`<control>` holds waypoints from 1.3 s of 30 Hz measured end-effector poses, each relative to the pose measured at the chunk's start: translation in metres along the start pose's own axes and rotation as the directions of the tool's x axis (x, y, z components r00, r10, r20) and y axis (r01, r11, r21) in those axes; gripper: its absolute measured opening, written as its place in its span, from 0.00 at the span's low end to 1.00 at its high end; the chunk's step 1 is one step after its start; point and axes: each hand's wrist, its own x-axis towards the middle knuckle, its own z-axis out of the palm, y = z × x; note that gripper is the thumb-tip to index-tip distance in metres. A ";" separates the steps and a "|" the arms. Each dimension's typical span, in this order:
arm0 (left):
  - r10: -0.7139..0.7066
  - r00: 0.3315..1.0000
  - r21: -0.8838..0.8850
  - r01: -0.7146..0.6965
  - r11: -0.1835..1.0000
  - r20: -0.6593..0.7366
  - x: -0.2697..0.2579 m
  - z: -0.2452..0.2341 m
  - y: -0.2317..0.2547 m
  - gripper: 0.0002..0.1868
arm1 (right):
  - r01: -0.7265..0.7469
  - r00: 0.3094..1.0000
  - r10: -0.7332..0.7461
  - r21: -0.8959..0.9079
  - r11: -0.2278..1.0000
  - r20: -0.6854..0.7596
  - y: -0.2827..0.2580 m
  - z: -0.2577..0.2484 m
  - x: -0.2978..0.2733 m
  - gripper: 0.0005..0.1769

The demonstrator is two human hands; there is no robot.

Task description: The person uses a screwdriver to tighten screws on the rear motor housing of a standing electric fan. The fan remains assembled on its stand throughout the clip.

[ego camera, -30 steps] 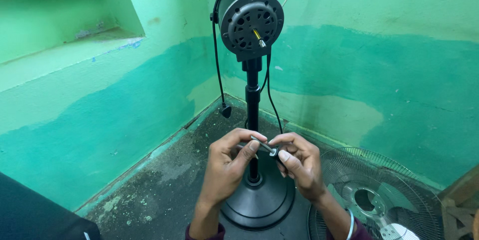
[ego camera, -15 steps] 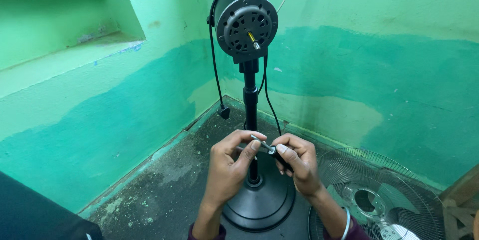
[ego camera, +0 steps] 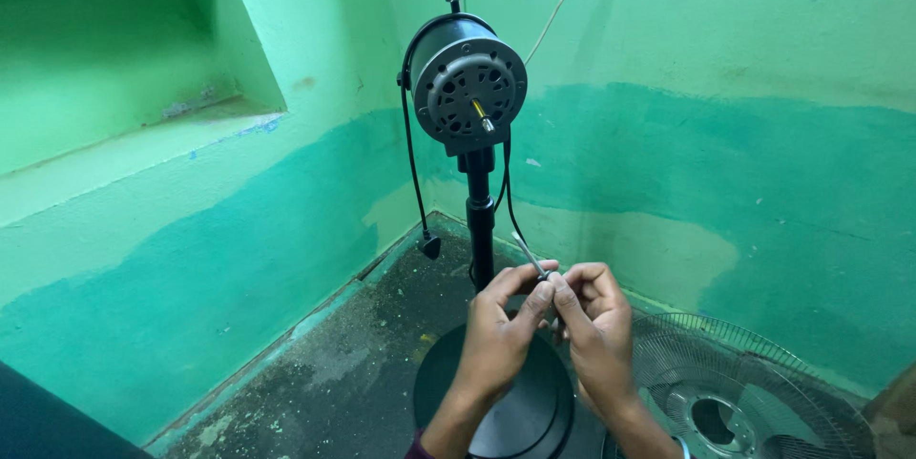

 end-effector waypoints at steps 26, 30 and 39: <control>-0.214 0.962 -0.202 0.178 0.963 -0.169 0.026 -0.080 -0.004 0.18 | 0.635 0.732 -0.596 -0.645 0.425 0.329 -0.033 0.044 0.029 0.09; -0.223 0.964 -0.173 0.198 0.965 -0.142 0.027 -0.082 0.005 0.23 | 0.688 0.690 -0.627 -0.598 0.411 0.363 -0.070 0.053 0.101 0.12; -0.158 0.981 -0.229 0.130 0.965 -0.113 0.026 -0.086 0.013 0.23 | 0.863 0.458 -0.447 -0.504 0.017 0.768 -0.132 0.122 0.237 0.23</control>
